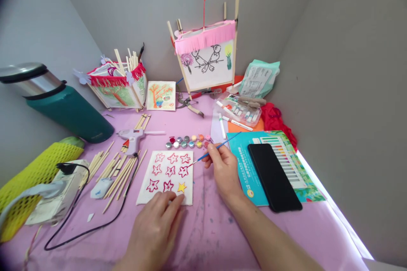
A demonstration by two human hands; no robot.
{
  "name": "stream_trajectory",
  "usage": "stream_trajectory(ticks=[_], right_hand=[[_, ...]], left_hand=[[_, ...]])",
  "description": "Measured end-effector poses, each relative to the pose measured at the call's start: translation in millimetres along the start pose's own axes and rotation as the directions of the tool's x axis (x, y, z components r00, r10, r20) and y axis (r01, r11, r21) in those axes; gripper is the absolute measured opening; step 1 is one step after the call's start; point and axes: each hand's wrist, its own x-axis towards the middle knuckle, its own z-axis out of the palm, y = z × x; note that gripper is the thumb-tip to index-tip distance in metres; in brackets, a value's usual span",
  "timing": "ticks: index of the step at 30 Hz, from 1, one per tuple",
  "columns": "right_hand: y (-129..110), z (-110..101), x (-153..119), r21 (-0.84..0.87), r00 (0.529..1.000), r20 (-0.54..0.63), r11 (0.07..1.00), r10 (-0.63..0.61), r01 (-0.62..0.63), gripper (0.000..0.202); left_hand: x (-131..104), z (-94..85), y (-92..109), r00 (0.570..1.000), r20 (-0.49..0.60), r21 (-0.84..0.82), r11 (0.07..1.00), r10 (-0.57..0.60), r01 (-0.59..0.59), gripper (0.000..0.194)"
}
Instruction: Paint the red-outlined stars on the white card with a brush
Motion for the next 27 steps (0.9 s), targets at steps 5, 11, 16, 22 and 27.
stream_trajectory(ticks=[5,11,16,22,27], right_hand=[[0,1,0,-0.007,1.000,0.005,1.000,0.000,0.000,0.027],[1,1,1,-0.020,1.000,0.020,1.000,-0.001,0.001,0.027],[2,1,1,-0.064,1.000,0.024,0.998,-0.002,0.003,0.028],[2,2,0,-0.088,1.000,0.022,0.996,0.015,-0.013,0.029],[2,3,0,-0.105,0.999,0.031,0.994,0.022,-0.018,0.031]], left_hand=[[-12,9.8,11,1.000,-0.002,0.056,0.998,0.012,-0.012,0.030],[-14,13.7,10,0.997,0.043,0.171,0.984,-0.061,0.053,0.054],[-8,15.1,11,0.993,0.084,0.167,0.984,-0.079,0.064,0.052],[-4,13.4,12,0.989,0.101,0.141,0.986,-0.105,0.091,0.046],[-4,13.7,11,0.983,0.120,0.118,0.985,-0.137,0.123,0.045]])
